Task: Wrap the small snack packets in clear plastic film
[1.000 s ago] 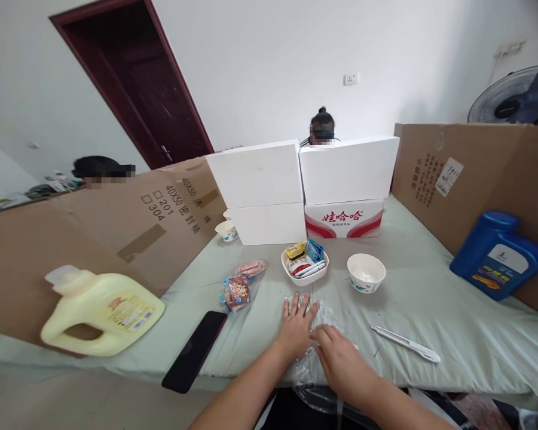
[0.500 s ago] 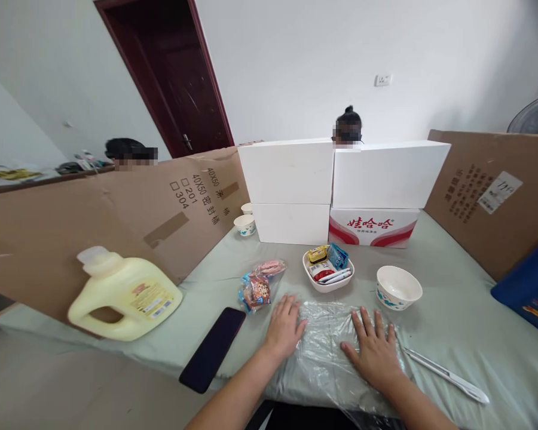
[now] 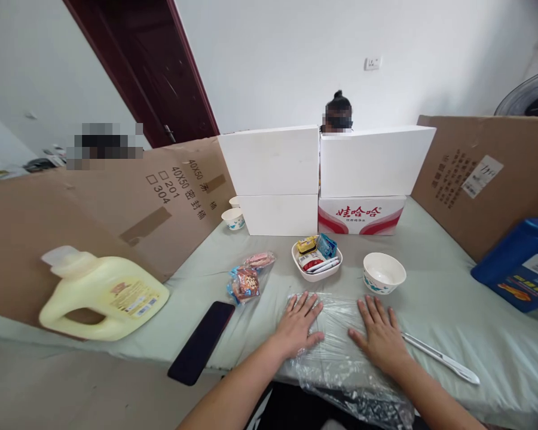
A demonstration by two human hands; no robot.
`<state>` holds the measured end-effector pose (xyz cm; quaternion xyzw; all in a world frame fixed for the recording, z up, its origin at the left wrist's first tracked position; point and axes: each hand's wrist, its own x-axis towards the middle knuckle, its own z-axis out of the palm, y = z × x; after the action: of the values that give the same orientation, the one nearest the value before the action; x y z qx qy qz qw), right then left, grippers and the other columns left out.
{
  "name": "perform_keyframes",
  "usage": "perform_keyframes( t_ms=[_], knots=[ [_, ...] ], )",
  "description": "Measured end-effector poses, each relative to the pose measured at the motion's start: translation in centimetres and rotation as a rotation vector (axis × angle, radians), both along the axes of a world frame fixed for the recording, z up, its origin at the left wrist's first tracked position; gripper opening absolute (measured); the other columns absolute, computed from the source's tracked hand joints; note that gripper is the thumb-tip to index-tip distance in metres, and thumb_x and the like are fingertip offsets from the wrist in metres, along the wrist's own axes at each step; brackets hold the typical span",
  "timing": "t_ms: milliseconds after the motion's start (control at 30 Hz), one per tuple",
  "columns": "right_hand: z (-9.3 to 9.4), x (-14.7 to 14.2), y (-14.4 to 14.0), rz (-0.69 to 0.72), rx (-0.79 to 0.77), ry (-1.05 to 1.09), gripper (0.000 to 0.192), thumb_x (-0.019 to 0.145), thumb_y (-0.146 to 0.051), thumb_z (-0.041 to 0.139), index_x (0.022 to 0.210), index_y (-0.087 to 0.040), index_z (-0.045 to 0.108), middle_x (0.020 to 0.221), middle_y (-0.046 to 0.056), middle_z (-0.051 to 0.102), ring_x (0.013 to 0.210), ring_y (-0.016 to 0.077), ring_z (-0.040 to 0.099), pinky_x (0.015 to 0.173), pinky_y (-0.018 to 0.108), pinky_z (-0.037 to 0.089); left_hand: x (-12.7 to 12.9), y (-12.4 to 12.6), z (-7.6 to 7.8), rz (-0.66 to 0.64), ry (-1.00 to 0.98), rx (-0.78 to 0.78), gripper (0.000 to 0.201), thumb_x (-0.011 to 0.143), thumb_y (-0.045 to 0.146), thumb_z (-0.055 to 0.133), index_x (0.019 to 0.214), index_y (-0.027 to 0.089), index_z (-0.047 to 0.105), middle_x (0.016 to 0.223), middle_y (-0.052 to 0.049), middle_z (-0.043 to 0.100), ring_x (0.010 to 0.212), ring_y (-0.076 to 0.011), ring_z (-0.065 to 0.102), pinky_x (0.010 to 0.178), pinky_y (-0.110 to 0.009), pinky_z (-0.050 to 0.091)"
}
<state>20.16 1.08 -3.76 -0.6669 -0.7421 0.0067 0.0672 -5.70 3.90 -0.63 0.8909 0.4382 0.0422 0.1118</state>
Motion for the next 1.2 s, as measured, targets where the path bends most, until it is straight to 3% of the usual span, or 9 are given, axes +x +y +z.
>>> perform_keyframes(
  t_ms=[133,300,467,600,700,833,900,1033,1200],
  knots=[
    [1.0,1.7,0.1,0.016,-0.005,0.059,0.076,0.087,-0.060,0.043,0.144,-0.010,0.039,0.153,0.016,0.030,0.143,0.0349,0.021,0.114,0.054,0.016,-0.3,0.3,0.0,0.004,-0.115,-0.012,0.066,0.090,0.060,0.047,0.146,0.025,0.036,0.156,-0.007,0.028,0.145,-0.0301,0.017,0.117,-0.054,0.012],
    [4.7,3.4,-1.8,0.284,-0.071,0.448,0.058,0.096,-0.053,0.026,0.136,-0.020,0.051,0.143,0.011,0.048,0.137,0.0264,0.036,0.111,0.046,0.030,-2.1,0.8,0.9,0.082,-0.590,0.000,0.046,0.097,0.051,0.036,0.117,0.019,0.063,0.129,-0.011,0.060,0.129,-0.0247,0.045,0.112,-0.046,0.031],
    [6.5,5.6,-5.7,0.400,-0.244,0.794,0.072,0.090,-0.071,0.019,0.132,-0.025,0.055,0.139,0.011,0.052,0.132,0.0290,0.044,0.109,0.048,0.033,-4.4,0.8,2.4,0.180,-0.807,-0.124,0.042,0.094,0.051,0.045,0.098,0.017,0.069,0.104,-0.010,0.068,0.104,-0.0227,0.059,0.096,-0.039,0.044],
    [5.3,5.6,-7.0,0.374,-0.304,0.849,0.088,0.073,-0.082,0.047,0.139,-0.025,0.047,0.142,0.013,0.049,0.131,0.0322,0.044,0.109,0.047,0.033,-5.3,0.9,2.2,0.317,-0.959,-0.356,0.046,0.088,0.056,0.052,0.096,0.014,0.067,0.078,-0.005,0.066,0.074,-0.0170,0.060,0.071,-0.029,0.047],
    [4.1,4.0,-6.6,0.273,-0.259,0.814,0.067,0.079,-0.066,0.058,0.131,-0.024,0.055,0.133,0.012,0.057,0.124,0.0290,0.052,0.105,0.043,0.040,-5.6,0.9,1.9,0.322,-1.071,-0.554,0.051,0.085,0.061,0.055,0.097,0.012,0.065,0.071,-0.003,0.063,0.066,-0.0151,0.057,0.064,-0.027,0.043],
    [3.0,1.7,-4.5,0.148,-0.148,0.939,0.042,0.089,-0.056,0.044,0.098,-0.022,0.067,0.102,0.009,0.070,0.096,0.0235,0.066,0.088,0.035,0.051,-7.2,0.7,2.5,0.094,-1.197,-1.001,0.072,0.082,0.074,0.048,0.119,0.013,0.058,0.105,-0.014,0.065,0.095,-0.0253,0.062,0.079,-0.036,0.045],
    [2.4,1.2,-3.2,0.057,-0.156,1.048,0.044,0.085,-0.060,0.046,0.093,-0.021,0.065,0.089,0.008,0.071,0.083,0.0228,0.068,0.077,0.034,0.055,-8.2,0.4,2.8,-0.024,-1.164,-1.120,0.083,0.070,0.072,0.066,0.130,0.017,0.051,0.121,-0.016,0.058,0.109,-0.0294,0.058,0.088,-0.040,0.043],
    [1.2,1.0,-0.6,-0.132,-0.195,1.167,0.051,0.077,-0.067,0.048,0.094,-0.020,0.062,0.075,0.006,0.068,0.068,0.0228,0.067,0.060,0.033,0.054,-9.0,0.2,2.3,0.013,-1.102,-1.033,0.099,0.045,0.041,0.094,0.131,0.024,0.048,0.121,-0.010,0.057,0.108,-0.0260,0.059,0.087,-0.035,0.044],
    [1.1,1.1,1.2,-0.204,-0.232,1.110,0.048,0.071,-0.064,0.052,0.091,-0.021,0.061,0.073,0.003,0.066,0.063,0.0213,0.066,0.058,0.033,0.053,-6.4,0.9,0.2,0.479,-1.190,-0.614,0.048,0.068,0.045,0.078,0.098,0.015,0.057,0.080,-0.003,0.064,0.066,-0.0142,0.063,0.058,-0.023,0.043]
  ],
)
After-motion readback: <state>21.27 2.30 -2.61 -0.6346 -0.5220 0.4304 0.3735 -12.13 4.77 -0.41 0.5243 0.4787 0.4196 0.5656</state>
